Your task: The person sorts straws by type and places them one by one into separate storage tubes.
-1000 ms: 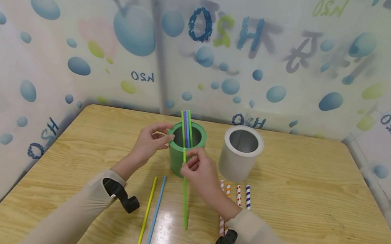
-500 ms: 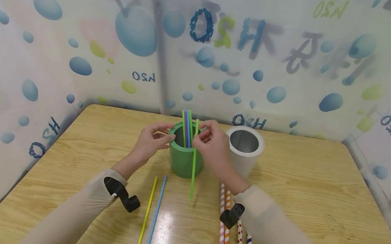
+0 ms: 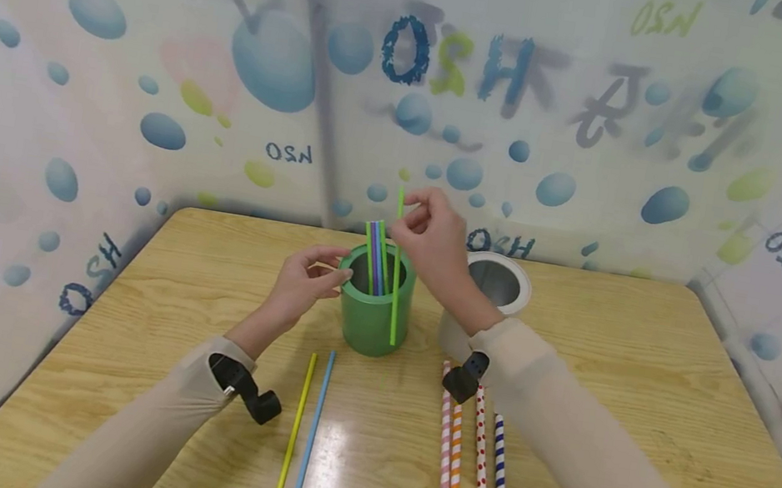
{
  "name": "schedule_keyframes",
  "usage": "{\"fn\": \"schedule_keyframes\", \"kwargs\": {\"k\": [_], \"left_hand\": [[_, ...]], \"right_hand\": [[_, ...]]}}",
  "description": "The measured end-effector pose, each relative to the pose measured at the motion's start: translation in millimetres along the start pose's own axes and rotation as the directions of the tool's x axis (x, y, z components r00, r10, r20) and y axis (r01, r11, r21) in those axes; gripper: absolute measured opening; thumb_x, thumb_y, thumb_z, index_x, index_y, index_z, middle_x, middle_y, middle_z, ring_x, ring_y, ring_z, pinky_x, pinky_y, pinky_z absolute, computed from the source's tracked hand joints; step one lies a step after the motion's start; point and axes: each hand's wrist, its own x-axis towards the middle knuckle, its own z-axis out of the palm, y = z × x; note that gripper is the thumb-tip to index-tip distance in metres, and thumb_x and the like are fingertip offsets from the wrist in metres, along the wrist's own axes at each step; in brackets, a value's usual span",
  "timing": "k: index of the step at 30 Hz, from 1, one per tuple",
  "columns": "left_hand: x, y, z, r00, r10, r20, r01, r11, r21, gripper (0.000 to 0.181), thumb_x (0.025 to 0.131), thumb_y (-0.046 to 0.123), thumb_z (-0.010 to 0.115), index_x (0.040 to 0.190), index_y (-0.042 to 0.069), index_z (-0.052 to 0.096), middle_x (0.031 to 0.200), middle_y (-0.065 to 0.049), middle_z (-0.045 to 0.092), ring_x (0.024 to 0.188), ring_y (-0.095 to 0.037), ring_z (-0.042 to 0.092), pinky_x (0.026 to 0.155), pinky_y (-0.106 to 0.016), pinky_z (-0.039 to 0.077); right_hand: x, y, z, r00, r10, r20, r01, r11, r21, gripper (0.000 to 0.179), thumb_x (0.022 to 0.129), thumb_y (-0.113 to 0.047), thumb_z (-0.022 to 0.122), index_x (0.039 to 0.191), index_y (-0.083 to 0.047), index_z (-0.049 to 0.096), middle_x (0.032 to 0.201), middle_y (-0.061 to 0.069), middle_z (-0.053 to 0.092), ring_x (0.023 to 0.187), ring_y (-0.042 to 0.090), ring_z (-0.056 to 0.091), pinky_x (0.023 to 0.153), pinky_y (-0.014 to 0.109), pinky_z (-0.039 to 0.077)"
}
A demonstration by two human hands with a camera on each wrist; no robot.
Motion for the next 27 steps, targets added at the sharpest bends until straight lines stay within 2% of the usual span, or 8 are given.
{"fn": "schedule_keyframes", "kwargs": {"k": [6, 12, 19, 27], "left_hand": [[2.2, -7.6, -0.5, 1.000, 0.021, -0.022, -0.021, 1.000, 0.014, 0.033, 0.083, 0.007, 0.066, 0.115, 0.002, 0.061, 0.094, -0.010, 0.051, 0.077, -0.015, 0.055, 0.070, -0.037, 0.055], [1.2, -7.0, -0.1, 0.999, 0.032, -0.018, -0.032, 0.999, 0.014, 0.033, 0.083, 0.007, 0.067, 0.115, 0.002, 0.061, 0.094, -0.010, 0.051, 0.078, -0.016, 0.055, 0.070, -0.037, 0.055], [-9.0, 15.6, 2.1, 1.000, 0.007, 0.008, -0.007, 1.000, 0.003, 0.035, 0.084, 0.003, 0.064, 0.117, -0.004, 0.057, 0.094, -0.011, 0.050, 0.078, -0.014, 0.053, 0.075, -0.044, 0.053], [-11.3, 20.2, 2.7, 1.000, -0.004, 0.006, 0.004, 1.000, 0.010, 0.035, 0.085, 0.002, 0.063, 0.118, -0.005, 0.056, 0.095, -0.011, 0.050, 0.078, -0.013, 0.052, 0.076, -0.044, 0.053]], "right_hand": [[19.6, 0.4, -1.8, 0.998, -0.049, -0.035, 0.049, 0.999, 0.003, 0.023, 0.081, -0.003, 0.053, 0.103, 0.001, 0.056, 0.074, 0.008, 0.059, 0.060, 0.011, 0.053, 0.054, 0.024, 0.042], [34.3, -7.5, -2.6, 0.996, -0.065, -0.060, 0.067, 0.997, 0.035, 0.021, 0.081, -0.003, 0.054, 0.101, 0.001, 0.056, 0.073, 0.009, 0.058, 0.057, 0.012, 0.055, 0.057, 0.021, 0.049], [45.0, -15.5, -3.5, 0.996, -0.050, -0.074, 0.053, 0.998, 0.043, 0.021, 0.081, -0.003, 0.053, 0.102, 0.000, 0.056, 0.072, 0.009, 0.059, 0.056, 0.013, 0.055, 0.054, 0.021, 0.049], [50.6, -21.0, -4.3, 0.995, -0.074, -0.070, 0.076, 0.997, 0.021, 0.021, 0.082, -0.004, 0.053, 0.103, -0.001, 0.055, 0.074, 0.010, 0.060, 0.058, 0.013, 0.056, 0.055, 0.022, 0.048]]}}
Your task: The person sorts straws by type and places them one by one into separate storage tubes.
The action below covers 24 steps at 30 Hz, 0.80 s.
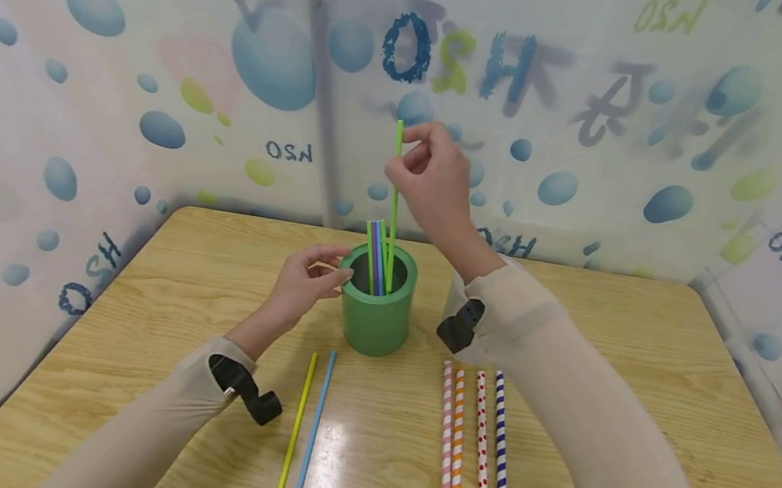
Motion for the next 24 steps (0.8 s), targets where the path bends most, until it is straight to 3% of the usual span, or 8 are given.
{"fn": "schedule_keyframes", "kwargs": {"k": [9, 17, 24], "left_hand": [[0.2, -1.1, -0.1, 1.000, 0.003, 0.002, -0.003, 1.000, -0.006, 0.034, 0.085, 0.002, 0.063, 0.118, -0.005, 0.057, 0.094, -0.011, 0.049, 0.077, -0.014, 0.052, 0.076, -0.047, 0.052], [-0.6, 0.2, 0.0, 1.000, 0.005, 0.002, -0.005, 1.000, 0.005, 0.035, 0.084, 0.003, 0.063, 0.117, -0.005, 0.057, 0.096, -0.014, 0.050, 0.078, -0.013, 0.053, 0.076, -0.046, 0.052], [-0.7, 0.5, 0.2, 1.000, 0.007, -0.001, -0.007, 1.000, 0.009, 0.035, 0.085, 0.003, 0.063, 0.118, -0.005, 0.057, 0.095, -0.012, 0.050, 0.077, -0.012, 0.054, 0.074, -0.043, 0.053]], "right_hand": [[-13.4, 21.2, 1.9, 0.992, 0.043, 0.116, -0.041, 0.999, -0.021, 0.022, 0.085, -0.008, 0.056, 0.106, -0.002, 0.054, 0.079, 0.009, 0.059, 0.065, 0.016, 0.057, 0.059, 0.024, 0.049], [-28.2, 42.3, 3.0, 0.961, 0.138, 0.240, -0.128, 0.990, -0.060, 0.022, 0.088, -0.008, 0.057, 0.107, 0.000, 0.052, 0.082, 0.011, 0.059, 0.068, 0.023, 0.058, 0.063, 0.028, 0.051], [-39.1, 54.0, 7.9, 0.936, 0.195, 0.294, -0.178, 0.981, -0.082, 0.023, 0.088, -0.007, 0.057, 0.109, 0.002, 0.051, 0.087, 0.014, 0.059, 0.074, 0.029, 0.059, 0.064, 0.038, 0.053]]}}
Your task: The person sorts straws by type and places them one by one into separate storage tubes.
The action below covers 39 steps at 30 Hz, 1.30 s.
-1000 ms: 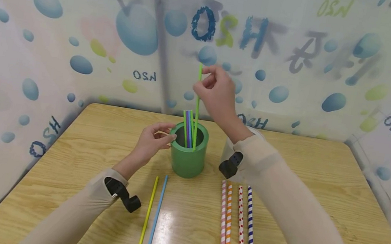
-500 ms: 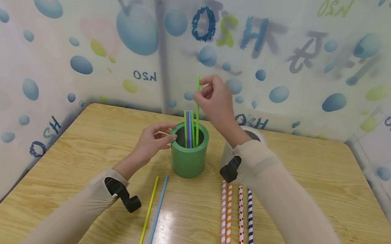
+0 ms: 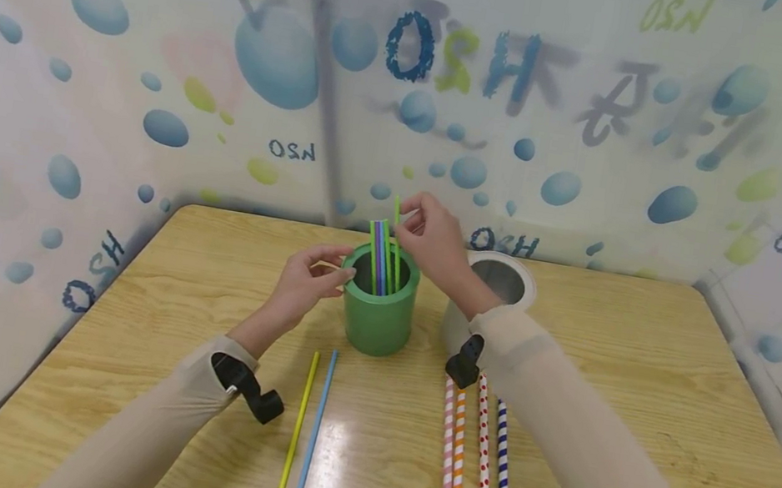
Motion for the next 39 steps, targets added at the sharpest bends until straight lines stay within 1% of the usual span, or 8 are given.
{"fn": "schedule_keyframes", "kwargs": {"k": [5, 10, 14, 19, 21, 28, 32, 39], "left_hand": [[-0.2, 0.6, 0.0, 1.000, 0.001, 0.003, -0.001, 1.000, -0.002, 0.034, 0.085, 0.003, 0.063, 0.118, -0.005, 0.057, 0.094, -0.012, 0.050, 0.076, -0.012, 0.054, 0.075, -0.044, 0.053], [-0.8, 2.1, 0.0, 1.000, 0.003, 0.006, -0.003, 1.000, 0.004, 0.034, 0.085, 0.002, 0.063, 0.118, -0.006, 0.057, 0.094, -0.012, 0.050, 0.075, -0.012, 0.054, 0.072, -0.039, 0.054], [-1.2, 3.3, 0.3, 1.000, 0.003, 0.008, -0.003, 1.000, 0.004, 0.035, 0.085, 0.002, 0.062, 0.118, -0.006, 0.056, 0.095, -0.013, 0.050, 0.075, -0.011, 0.053, 0.071, -0.036, 0.054], [-0.5, 2.6, 0.3, 1.000, 0.001, 0.005, -0.001, 1.000, 0.005, 0.034, 0.085, 0.002, 0.062, 0.118, -0.006, 0.056, 0.095, -0.014, 0.050, 0.075, -0.011, 0.053, 0.073, -0.041, 0.054], [1.5, -1.1, -0.2, 1.000, -0.003, 0.004, 0.003, 1.000, 0.002, 0.035, 0.085, 0.002, 0.063, 0.118, -0.005, 0.057, 0.096, -0.014, 0.050, 0.076, -0.012, 0.053, 0.074, -0.043, 0.053], [12.4, -25.9, -0.7, 1.000, 0.014, -0.024, -0.014, 1.000, -0.008, 0.033, 0.084, 0.008, 0.066, 0.116, 0.003, 0.061, 0.095, -0.011, 0.051, 0.078, -0.015, 0.055, 0.070, -0.037, 0.055], [13.2, -27.7, -0.4, 0.999, 0.013, -0.030, -0.014, 1.000, -0.008, 0.032, 0.083, 0.007, 0.066, 0.115, 0.003, 0.061, 0.095, -0.010, 0.051, 0.078, -0.015, 0.055, 0.069, -0.035, 0.055], [14.9, -28.0, -1.7, 1.000, 0.002, -0.014, -0.002, 1.000, -0.025, 0.037, 0.084, 0.007, 0.066, 0.119, 0.001, 0.058, 0.098, -0.011, 0.051, 0.078, -0.014, 0.054, 0.074, -0.045, 0.053]], "right_hand": [[-2.6, 7.0, 6.6, 1.000, 0.014, -0.007, -0.014, 0.997, -0.073, 0.020, 0.089, -0.009, 0.057, 0.106, 0.000, 0.052, 0.089, 0.012, 0.059, 0.077, 0.023, 0.058, 0.064, 0.035, 0.049], [-3.1, 9.2, 11.8, 0.999, 0.021, -0.026, -0.024, 0.992, -0.122, 0.018, 0.087, -0.008, 0.058, 0.103, -0.001, 0.053, 0.088, 0.013, 0.061, 0.079, 0.023, 0.058, 0.066, 0.036, 0.049], [-1.8, 8.9, 14.5, 0.998, 0.064, -0.021, -0.066, 0.988, -0.143, 0.020, 0.086, -0.008, 0.057, 0.103, 0.001, 0.054, 0.090, 0.013, 0.061, 0.082, 0.023, 0.057, 0.069, 0.036, 0.050], [-0.5, 9.3, 17.3, 0.994, 0.110, -0.005, -0.109, 0.977, -0.185, 0.020, 0.084, -0.007, 0.055, 0.103, 0.000, 0.055, 0.092, 0.012, 0.061, 0.084, 0.023, 0.057, 0.069, 0.035, 0.051], [-0.6, 8.9, 18.2, 0.993, 0.120, -0.004, -0.119, 0.973, -0.198, 0.019, 0.084, -0.008, 0.056, 0.102, -0.001, 0.055, 0.091, 0.011, 0.061, 0.084, 0.022, 0.057, 0.069, 0.034, 0.051], [-1.2, 6.0, 18.9, 0.990, 0.139, 0.005, -0.135, 0.969, -0.208, 0.019, 0.085, -0.007, 0.056, 0.103, 0.000, 0.055, 0.094, 0.013, 0.060, 0.087, 0.024, 0.058, 0.071, 0.036, 0.052], [-1.5, 5.1, 16.3, 0.988, 0.154, 0.022, -0.147, 0.971, -0.191, 0.023, 0.085, -0.007, 0.056, 0.107, 0.001, 0.055, 0.097, 0.014, 0.060, 0.089, 0.024, 0.058, 0.073, 0.036, 0.052], [-7.3, 0.7, 7.6, 0.990, 0.134, 0.045, -0.126, 0.980, -0.155, 0.025, 0.086, -0.010, 0.057, 0.109, 0.000, 0.056, 0.096, 0.013, 0.060, 0.088, 0.024, 0.057, 0.073, 0.037, 0.051]]}}
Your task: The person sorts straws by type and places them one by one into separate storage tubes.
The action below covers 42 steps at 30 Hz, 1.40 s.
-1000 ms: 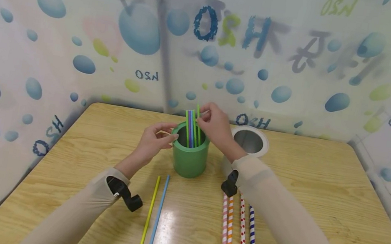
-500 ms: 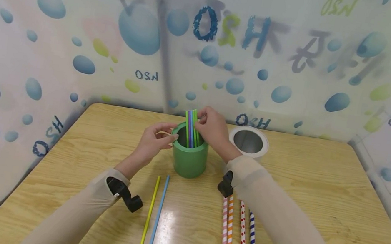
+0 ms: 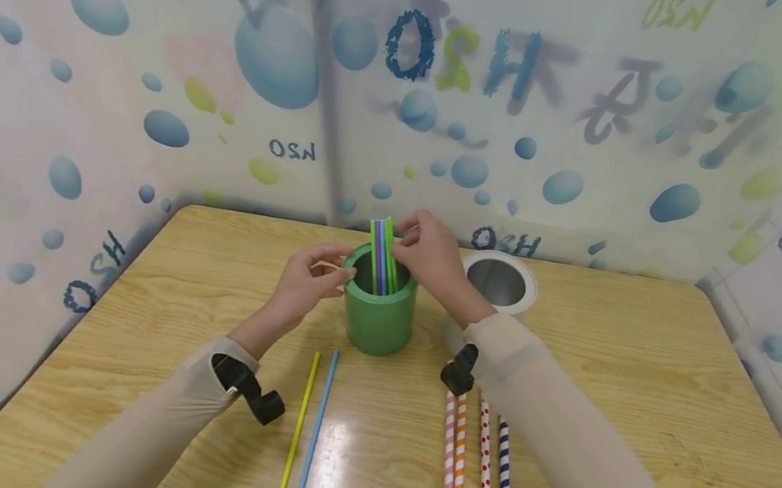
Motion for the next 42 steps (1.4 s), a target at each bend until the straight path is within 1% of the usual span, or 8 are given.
{"fn": "schedule_keyframes", "kwargs": {"k": [4, 8, 15, 21, 24, 29, 37, 42], "left_hand": [[-0.7, 1.1, 0.5, 1.000, -0.007, -0.001, 0.007, 1.000, 0.010, 0.036, 0.084, 0.007, 0.066, 0.119, 0.001, 0.059, 0.098, -0.012, 0.051, 0.078, -0.013, 0.054, 0.074, -0.045, 0.053], [-1.8, 2.0, 0.9, 1.000, -0.009, -0.015, 0.010, 1.000, 0.021, 0.034, 0.084, 0.008, 0.066, 0.117, 0.003, 0.060, 0.098, -0.011, 0.051, 0.079, -0.015, 0.055, 0.073, -0.041, 0.054], [-2.5, 2.8, 1.6, 1.000, 0.007, -0.025, -0.006, 0.999, 0.037, 0.032, 0.084, 0.008, 0.066, 0.116, 0.004, 0.061, 0.097, -0.011, 0.051, 0.079, -0.016, 0.055, 0.069, -0.035, 0.055], [-2.4, 1.4, 0.9, 1.000, 0.012, -0.025, -0.011, 1.000, 0.028, 0.033, 0.084, 0.008, 0.065, 0.116, 0.004, 0.061, 0.097, -0.012, 0.051, 0.079, -0.016, 0.055, 0.068, -0.035, 0.055], [-2.5, 1.2, 1.1, 1.000, 0.017, -0.025, -0.016, 1.000, 0.025, 0.032, 0.084, 0.007, 0.065, 0.116, 0.004, 0.061, 0.097, -0.012, 0.051, 0.078, -0.016, 0.055, 0.067, -0.033, 0.055], [-2.1, 0.8, 2.0, 0.999, 0.021, -0.023, -0.021, 1.000, 0.021, 0.032, 0.084, 0.008, 0.066, 0.115, 0.004, 0.061, 0.096, -0.011, 0.052, 0.077, -0.015, 0.055, 0.067, -0.033, 0.055], [-2.0, 1.0, 2.4, 1.000, 0.021, -0.022, -0.021, 1.000, 0.011, 0.032, 0.084, 0.008, 0.066, 0.115, 0.004, 0.061, 0.096, -0.011, 0.052, 0.077, -0.015, 0.054, 0.066, -0.032, 0.055], [-1.3, 0.5, 1.9, 1.000, 0.011, -0.028, -0.010, 1.000, 0.008, 0.031, 0.084, 0.008, 0.066, 0.114, 0.005, 0.062, 0.095, -0.010, 0.052, 0.078, -0.016, 0.054, 0.066, -0.031, 0.055]], "right_hand": [[-8.6, -2.4, -5.5, 0.999, -0.040, 0.029, 0.039, 0.999, 0.027, 0.021, 0.087, -0.009, 0.058, 0.106, 0.000, 0.057, 0.095, 0.013, 0.059, 0.086, 0.024, 0.057, 0.072, 0.037, 0.050], [-21.0, -6.5, -7.8, 0.994, -0.091, 0.058, 0.087, 0.995, 0.058, 0.019, 0.086, -0.008, 0.059, 0.103, 0.001, 0.059, 0.089, 0.011, 0.061, 0.079, 0.021, 0.057, 0.066, 0.033, 0.049], [-43.7, -12.4, -0.4, 0.978, -0.161, 0.136, 0.146, 0.983, 0.111, 0.012, 0.084, -0.005, 0.063, 0.094, 0.000, 0.061, 0.077, 0.005, 0.060, 0.066, 0.016, 0.055, 0.057, 0.027, 0.046], [-60.1, -13.7, 11.7, 0.963, -0.157, 0.219, 0.130, 0.983, 0.133, 0.010, 0.084, -0.008, 0.064, 0.093, -0.003, 0.061, 0.075, 0.001, 0.059, 0.067, 0.015, 0.054, 0.056, 0.027, 0.047], [-66.4, -9.4, 19.3, 0.952, -0.157, 0.264, 0.116, 0.980, 0.162, 0.010, 0.084, -0.007, 0.063, 0.093, -0.002, 0.060, 0.075, 0.002, 0.059, 0.067, 0.015, 0.055, 0.056, 0.027, 0.047], [-74.1, 0.7, 34.2, 0.938, -0.142, 0.317, 0.099, 0.984, 0.149, 0.011, 0.083, -0.006, 0.064, 0.092, -0.001, 0.061, 0.075, 0.000, 0.060, 0.068, 0.011, 0.055, 0.059, 0.024, 0.049], [-81.3, 15.2, 61.2, 0.921, -0.167, 0.353, 0.117, 0.980, 0.159, 0.013, 0.080, -0.004, 0.064, 0.092, 0.002, 0.061, 0.076, 0.000, 0.061, 0.069, 0.008, 0.057, 0.063, 0.021, 0.050], [-82.8, 25.1, 81.8, 0.910, -0.141, 0.389, 0.090, 0.985, 0.145, 0.013, 0.078, -0.003, 0.064, 0.091, 0.001, 0.063, 0.071, -0.002, 0.059, 0.063, 0.006, 0.053, 0.057, 0.020, 0.047]]}}
